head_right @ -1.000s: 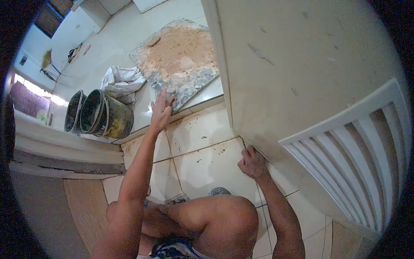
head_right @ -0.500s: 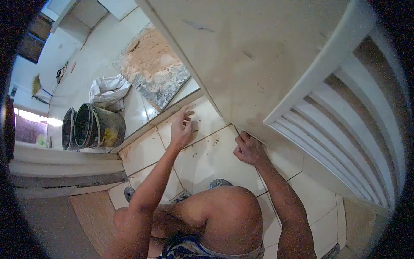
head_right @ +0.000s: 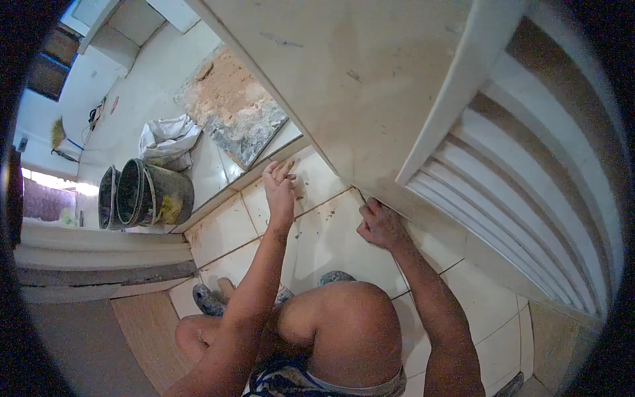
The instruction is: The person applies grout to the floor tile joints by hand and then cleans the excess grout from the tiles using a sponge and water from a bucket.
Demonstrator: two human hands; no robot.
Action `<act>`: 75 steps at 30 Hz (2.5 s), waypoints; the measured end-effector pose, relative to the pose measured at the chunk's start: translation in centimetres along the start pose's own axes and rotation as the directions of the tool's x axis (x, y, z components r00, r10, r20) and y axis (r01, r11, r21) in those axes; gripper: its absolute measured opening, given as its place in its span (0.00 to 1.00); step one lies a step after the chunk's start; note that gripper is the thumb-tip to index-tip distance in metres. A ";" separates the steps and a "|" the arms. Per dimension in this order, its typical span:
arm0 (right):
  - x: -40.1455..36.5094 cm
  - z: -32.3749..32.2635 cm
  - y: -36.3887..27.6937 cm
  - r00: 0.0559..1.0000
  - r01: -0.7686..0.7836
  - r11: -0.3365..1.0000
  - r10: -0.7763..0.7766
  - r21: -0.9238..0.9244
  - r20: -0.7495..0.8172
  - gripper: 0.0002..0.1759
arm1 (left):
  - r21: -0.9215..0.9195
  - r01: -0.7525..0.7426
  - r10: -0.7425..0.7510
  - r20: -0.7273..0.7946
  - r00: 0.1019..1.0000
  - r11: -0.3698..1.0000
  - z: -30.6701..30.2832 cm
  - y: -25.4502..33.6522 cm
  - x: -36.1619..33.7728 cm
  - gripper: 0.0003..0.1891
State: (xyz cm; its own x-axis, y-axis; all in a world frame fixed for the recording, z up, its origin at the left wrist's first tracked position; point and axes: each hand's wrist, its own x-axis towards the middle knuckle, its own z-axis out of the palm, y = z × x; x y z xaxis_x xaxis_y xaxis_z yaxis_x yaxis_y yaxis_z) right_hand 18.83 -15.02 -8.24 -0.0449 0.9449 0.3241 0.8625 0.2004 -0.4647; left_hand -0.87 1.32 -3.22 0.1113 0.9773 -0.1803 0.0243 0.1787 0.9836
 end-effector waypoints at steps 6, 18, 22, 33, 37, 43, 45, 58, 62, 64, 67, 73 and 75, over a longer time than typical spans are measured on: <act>0.3 -0.7 -0.6 0.999 -0.021 0.999 0.023 -0.039 0.039 0.13 | 0.351 -0.112 0.106 0.037 0.994 0.930 -1.3 -2.3 0.3 0.18; -0.1 0.5 0.1 0.997 -0.039 0.999 0.040 -0.024 0.071 0.13 | 0.831 0.078 -0.089 -0.034 0.995 0.551 7.7 -0.6 5.3 0.16; -0.2 0.6 0.2 0.995 -0.044 0.999 0.046 -0.029 0.084 0.13 | 0.852 -0.011 -0.036 0.035 0.999 0.523 8.5 -0.2 4.8 0.14; -0.2 0.4 0.0 0.993 -0.043 0.997 0.050 -0.063 0.105 0.16 | 0.680 -0.125 0.129 0.045 0.991 0.722 4.7 -0.7 0.8 0.11; -0.3 0.9 0.5 0.985 -0.071 0.996 0.078 -0.052 0.152 0.17 | 0.609 0.063 0.059 -0.178 0.982 0.791 4.4 -1.2 2.6 0.10; 0.0 0.8 0.4 0.998 0.007 0.997 -0.001 -0.081 0.063 0.17 | 0.552 0.111 -0.024 -0.162 0.986 0.827 7.5 0.0 3.4 0.10; 0.0 0.3 -0.1 0.994 -0.050 0.998 0.053 -0.039 0.099 0.17 | 0.596 0.081 0.007 -0.144 0.990 0.799 7.5 -0.4 2.3 0.11; -0.1 0.4 -0.1 0.994 -0.043 0.999 0.046 -0.032 0.098 0.17 | 0.622 -0.057 0.158 -0.109 0.981 0.781 6.1 -2.3 3.0 0.12; -0.2 0.3 -0.2 0.992 -0.078 0.997 0.079 -0.015 0.101 0.16 | 0.518 -0.237 0.241 0.061 0.969 0.822 3.4 -1.0 1.8 0.15; 0.2 0.0 -0.2 0.999 0.038 0.993 -0.035 -0.110 0.036 0.16 | 0.490 -0.416 0.445 0.063 0.893 0.766 1.5 2.4 1.8 0.15; 0.0 0.1 0.0 0.992 -0.033 0.999 0.034 -0.013 0.121 0.18 | 0.548 -0.531 0.621 0.026 0.784 0.647 -2.8 5.3 6.6 0.15; 0.1 0.3 -0.2 0.999 -0.029 1.000 0.028 0.006 0.044 0.14 | 0.815 -0.405 0.480 0.181 0.858 0.415 -7.1 8.2 21.1 0.34; 0.3 0.1 -0.1 0.998 -0.027 1.000 0.027 -0.006 0.054 0.14 | 0.816 -0.352 0.349 0.198 0.916 0.459 -7.3 8.4 25.4 0.43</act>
State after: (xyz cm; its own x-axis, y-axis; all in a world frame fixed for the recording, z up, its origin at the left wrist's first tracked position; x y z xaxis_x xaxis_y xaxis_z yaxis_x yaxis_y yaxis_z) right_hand 18.70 -14.69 -8.23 -0.0487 0.9626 0.2665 0.8664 0.1735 -0.4682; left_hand -5.06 28.51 0.53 0.3076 0.9348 0.1774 0.7826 -0.3546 0.5117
